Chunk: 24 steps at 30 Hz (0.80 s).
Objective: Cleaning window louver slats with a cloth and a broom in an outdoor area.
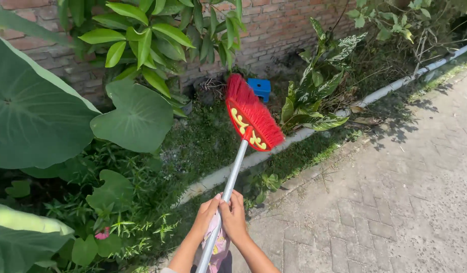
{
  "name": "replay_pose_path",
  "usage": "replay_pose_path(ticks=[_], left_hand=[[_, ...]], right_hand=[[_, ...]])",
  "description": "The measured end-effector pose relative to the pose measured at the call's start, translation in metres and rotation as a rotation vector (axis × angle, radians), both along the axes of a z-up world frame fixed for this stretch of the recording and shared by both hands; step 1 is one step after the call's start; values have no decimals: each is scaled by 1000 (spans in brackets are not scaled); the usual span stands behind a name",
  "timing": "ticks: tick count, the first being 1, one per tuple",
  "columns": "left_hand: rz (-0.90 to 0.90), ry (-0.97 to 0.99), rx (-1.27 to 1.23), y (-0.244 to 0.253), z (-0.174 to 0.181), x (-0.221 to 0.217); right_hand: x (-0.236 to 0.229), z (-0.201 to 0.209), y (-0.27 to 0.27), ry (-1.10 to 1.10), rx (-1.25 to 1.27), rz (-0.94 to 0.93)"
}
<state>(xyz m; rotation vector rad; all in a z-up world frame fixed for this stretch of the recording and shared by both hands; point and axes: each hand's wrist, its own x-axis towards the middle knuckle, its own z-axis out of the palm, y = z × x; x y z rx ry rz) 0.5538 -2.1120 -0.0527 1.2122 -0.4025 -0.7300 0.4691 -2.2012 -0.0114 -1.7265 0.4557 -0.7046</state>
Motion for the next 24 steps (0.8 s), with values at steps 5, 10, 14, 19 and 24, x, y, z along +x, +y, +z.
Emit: replay_pose_path(ticks=[5,10,14,19,24], left_hand=[[-14,64,-34,-96,-54,105],[59,-14,-6,-219,-52,233],[-95,95,-71,-278,24,286],[-188,-41,-68,-348,10,374],[-190,-67,27,-458,-31,518]], right_hand=[[104,-19,-86,0,94,13],[225,3,-203,-39,183,47],[302,27,-278,-159,238,70],[411,7,-385,-196,262,34],[542,5,-483,-236,286,21]])
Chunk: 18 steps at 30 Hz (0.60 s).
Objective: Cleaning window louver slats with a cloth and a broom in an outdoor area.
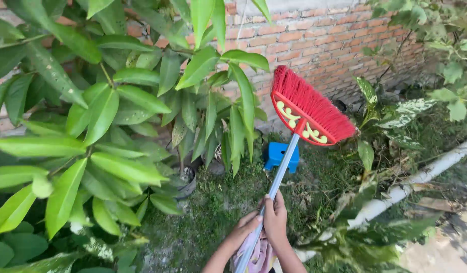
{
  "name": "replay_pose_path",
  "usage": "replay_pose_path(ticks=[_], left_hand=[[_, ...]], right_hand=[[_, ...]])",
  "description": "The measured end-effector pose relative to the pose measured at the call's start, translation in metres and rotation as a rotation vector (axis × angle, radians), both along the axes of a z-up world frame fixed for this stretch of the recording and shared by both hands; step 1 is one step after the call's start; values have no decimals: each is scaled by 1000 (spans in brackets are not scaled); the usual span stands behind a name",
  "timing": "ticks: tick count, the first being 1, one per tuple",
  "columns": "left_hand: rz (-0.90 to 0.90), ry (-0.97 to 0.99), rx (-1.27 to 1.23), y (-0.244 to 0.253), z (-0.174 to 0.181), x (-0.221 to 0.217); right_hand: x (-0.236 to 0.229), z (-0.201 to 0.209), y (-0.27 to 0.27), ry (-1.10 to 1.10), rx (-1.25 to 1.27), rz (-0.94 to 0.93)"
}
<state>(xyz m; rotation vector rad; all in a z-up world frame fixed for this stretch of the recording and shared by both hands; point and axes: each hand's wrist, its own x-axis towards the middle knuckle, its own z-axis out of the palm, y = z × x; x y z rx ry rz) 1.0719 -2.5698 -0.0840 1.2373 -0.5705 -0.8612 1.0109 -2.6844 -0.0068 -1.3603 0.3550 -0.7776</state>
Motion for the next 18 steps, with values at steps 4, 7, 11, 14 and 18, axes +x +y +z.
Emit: replay_pose_path(ticks=[4,7,11,14,18], left_hand=[[-23,-153,-5,-108,13,120],[34,-111,-174,-192,-6,239],[97,-146,-144,-238,56,296],[89,92,-203,-273,115,336],[-69,-53,-285,-342,117,381]], right_hand=[[117,9,-106,-127,-47,26],[206,40,-169,-59,-24,43],[242,61,-226,-27,-191,48],[272,52,-267,-71,-143,219],[315,-7,-330,-71,-222,365]])
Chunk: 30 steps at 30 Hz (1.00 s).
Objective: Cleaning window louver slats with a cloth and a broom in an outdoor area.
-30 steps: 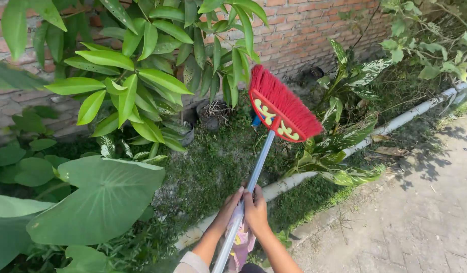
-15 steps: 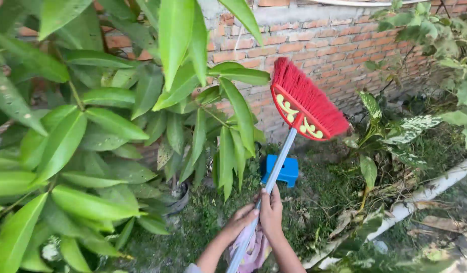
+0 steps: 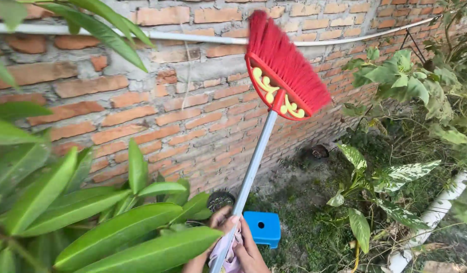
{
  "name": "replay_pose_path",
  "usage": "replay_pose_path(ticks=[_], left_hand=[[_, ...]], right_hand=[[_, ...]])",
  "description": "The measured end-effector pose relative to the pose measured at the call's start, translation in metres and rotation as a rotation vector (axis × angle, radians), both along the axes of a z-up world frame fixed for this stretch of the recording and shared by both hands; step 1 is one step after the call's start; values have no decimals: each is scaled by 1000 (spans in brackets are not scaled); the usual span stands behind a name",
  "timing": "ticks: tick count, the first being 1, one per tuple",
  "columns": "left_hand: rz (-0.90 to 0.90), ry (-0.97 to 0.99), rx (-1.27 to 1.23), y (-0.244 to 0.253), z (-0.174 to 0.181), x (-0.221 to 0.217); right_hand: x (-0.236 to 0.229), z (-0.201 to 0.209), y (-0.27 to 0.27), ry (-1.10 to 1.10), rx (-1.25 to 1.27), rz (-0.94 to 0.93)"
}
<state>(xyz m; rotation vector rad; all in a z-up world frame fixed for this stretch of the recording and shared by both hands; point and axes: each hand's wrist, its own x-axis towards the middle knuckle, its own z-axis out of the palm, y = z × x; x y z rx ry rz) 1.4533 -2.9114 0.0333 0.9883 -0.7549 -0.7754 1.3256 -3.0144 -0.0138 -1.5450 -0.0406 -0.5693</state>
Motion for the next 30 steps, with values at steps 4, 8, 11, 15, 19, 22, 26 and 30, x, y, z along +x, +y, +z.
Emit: replay_pose_path(ticks=[4,8,11,15,19,22,26,30], left_hand=[[-54,-66,18,-71,-1,26],[-48,-41,81,-134,11,85],[-99,19,110,-171,18,119],[-107,4,46,-223,64,155],[-62,-93,69,-278,98,184],[92,-218,127,-329,111,206],[182,-280,60,-390,121,223],[304,-293,107,-446,100,238]], right_hand=[[46,-27,-76,62,149,85],[126,-57,-166,-14,234,187],[165,-69,-214,-6,434,199],[181,37,-250,-83,-20,19],[215,83,-302,-41,-38,-104],[243,95,-358,95,129,-40],[248,148,-418,87,-33,3],[268,162,-470,-60,-142,32]])
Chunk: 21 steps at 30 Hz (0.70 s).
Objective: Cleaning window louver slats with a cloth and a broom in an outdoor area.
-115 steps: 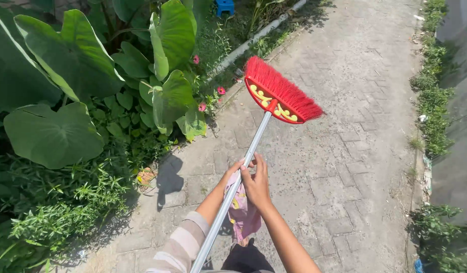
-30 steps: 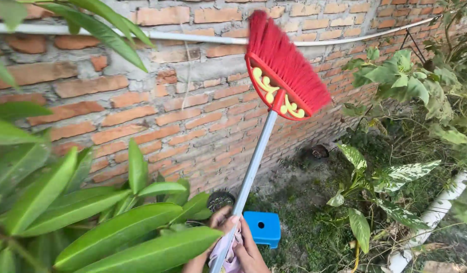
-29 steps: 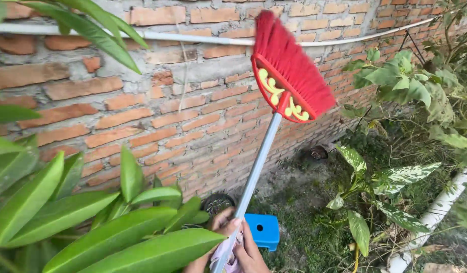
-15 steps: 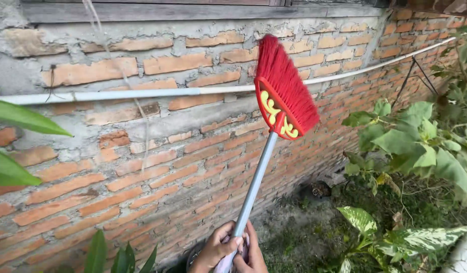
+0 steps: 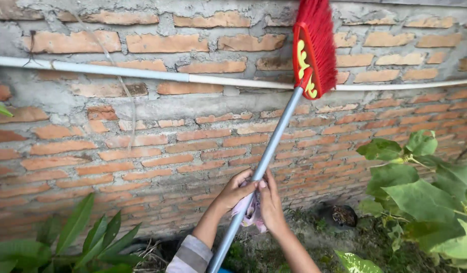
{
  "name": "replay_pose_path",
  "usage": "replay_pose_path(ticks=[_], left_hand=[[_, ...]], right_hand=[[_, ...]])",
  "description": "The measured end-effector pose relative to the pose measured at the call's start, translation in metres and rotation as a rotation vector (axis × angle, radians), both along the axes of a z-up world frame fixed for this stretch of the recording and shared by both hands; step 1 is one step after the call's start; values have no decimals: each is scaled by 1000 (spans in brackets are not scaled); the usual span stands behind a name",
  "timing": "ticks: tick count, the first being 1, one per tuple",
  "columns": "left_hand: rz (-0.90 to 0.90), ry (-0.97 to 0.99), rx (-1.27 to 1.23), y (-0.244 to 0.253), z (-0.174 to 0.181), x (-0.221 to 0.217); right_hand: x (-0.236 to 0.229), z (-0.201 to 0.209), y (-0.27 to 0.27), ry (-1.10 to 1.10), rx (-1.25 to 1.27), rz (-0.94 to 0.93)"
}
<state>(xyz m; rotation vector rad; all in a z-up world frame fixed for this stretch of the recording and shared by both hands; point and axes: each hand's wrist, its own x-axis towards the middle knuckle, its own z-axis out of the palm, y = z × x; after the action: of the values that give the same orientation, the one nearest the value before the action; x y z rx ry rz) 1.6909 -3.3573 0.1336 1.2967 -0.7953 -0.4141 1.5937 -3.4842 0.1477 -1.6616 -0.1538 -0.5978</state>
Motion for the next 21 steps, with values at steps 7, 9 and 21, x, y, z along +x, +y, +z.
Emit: replay_pose_path(ticks=[7,9,21], left_hand=[[9,-31,-6,-35,18,3],[9,-45,5,-40,26,4],[259,-257,152,-62,71,-13]], right_hand=[[24,7,-51,6,80,-4],[33,8,-58,-1,100,13],[42,30,-81,-96,12,7]])
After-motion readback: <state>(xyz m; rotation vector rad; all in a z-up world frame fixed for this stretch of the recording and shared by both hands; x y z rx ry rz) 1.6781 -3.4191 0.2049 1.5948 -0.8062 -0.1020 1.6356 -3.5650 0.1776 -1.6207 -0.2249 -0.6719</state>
